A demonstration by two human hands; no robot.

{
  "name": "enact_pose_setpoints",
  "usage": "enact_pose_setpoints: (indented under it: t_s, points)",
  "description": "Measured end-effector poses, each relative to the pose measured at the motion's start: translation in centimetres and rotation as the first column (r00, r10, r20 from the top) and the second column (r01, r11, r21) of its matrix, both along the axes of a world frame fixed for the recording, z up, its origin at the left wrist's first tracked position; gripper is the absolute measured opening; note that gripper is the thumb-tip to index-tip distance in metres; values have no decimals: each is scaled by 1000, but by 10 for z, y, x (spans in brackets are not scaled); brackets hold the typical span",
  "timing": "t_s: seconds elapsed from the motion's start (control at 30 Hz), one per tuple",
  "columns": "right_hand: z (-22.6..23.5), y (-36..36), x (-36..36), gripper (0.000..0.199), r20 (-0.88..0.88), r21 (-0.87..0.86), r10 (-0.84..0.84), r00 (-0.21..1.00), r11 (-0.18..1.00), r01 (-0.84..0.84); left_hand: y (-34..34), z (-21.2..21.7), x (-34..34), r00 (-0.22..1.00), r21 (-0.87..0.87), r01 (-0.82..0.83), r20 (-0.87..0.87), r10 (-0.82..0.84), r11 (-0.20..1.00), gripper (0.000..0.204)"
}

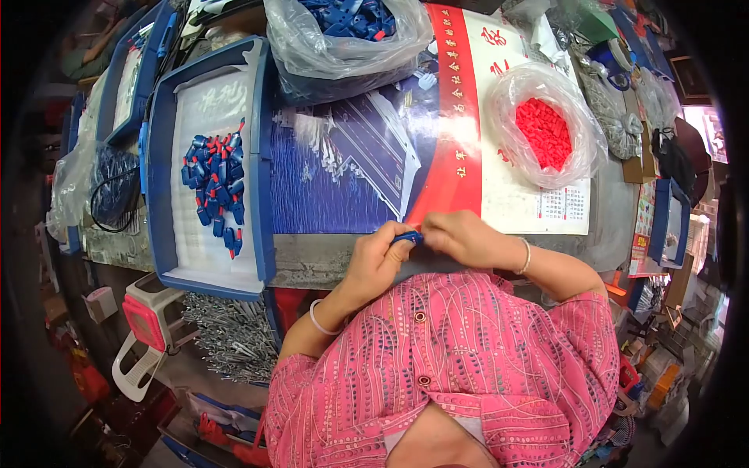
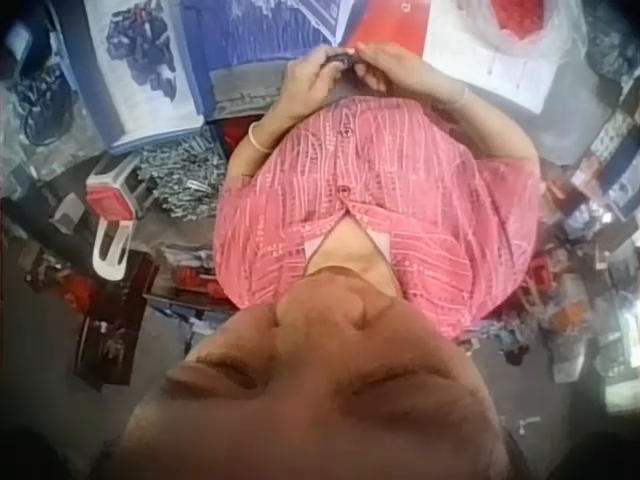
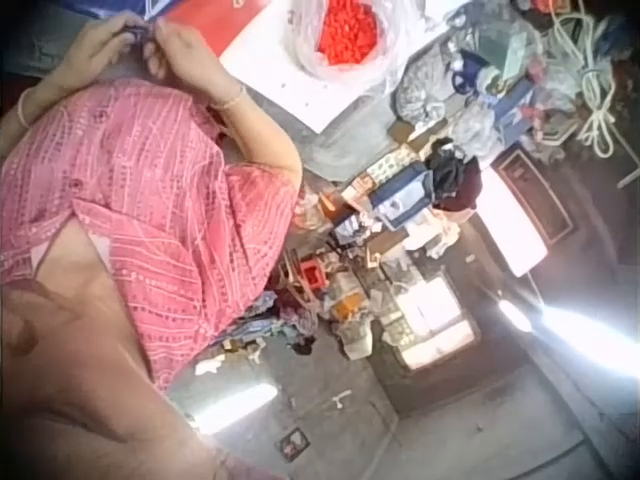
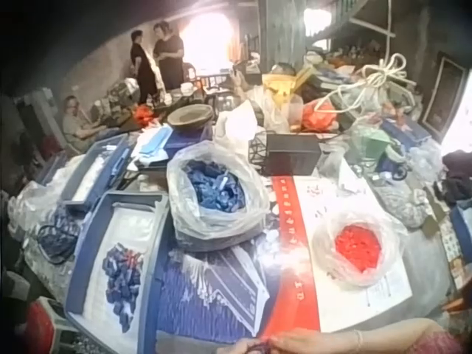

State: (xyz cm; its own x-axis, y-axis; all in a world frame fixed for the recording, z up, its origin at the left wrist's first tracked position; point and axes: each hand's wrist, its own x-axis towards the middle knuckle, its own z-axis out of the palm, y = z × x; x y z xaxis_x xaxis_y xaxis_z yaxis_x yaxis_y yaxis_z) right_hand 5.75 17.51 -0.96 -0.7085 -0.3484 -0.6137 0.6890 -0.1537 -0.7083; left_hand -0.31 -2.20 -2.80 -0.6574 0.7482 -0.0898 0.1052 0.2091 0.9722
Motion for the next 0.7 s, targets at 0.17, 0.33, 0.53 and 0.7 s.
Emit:
enact_pose_setpoints:
  t_s: [0.17, 0.33, 0.53, 0.7]
  points:
    - [-7, 11, -4, 19, -731, 662, 578, 362, 730, 172, -2, 11, -1, 828, 27, 55, 557, -61, 998, 18]
    - [-12, -2, 10, 30, -654, 677, 517, 552, 726, 122, 6, 5, 5, 913, 123, -16, -402, 64, 992, 18]
    - [-16, -1, 1, 44, 265, -436, 22, 964, 894, 100, 2, -8, 3, 924, 89, -27, -379, 59, 996, 18]
    - [2, 10, -3, 31, -615, 785, 682, 396, 578, 222, -6, 10, 2, 960, -11, -28, 280, 30, 1000, 18]
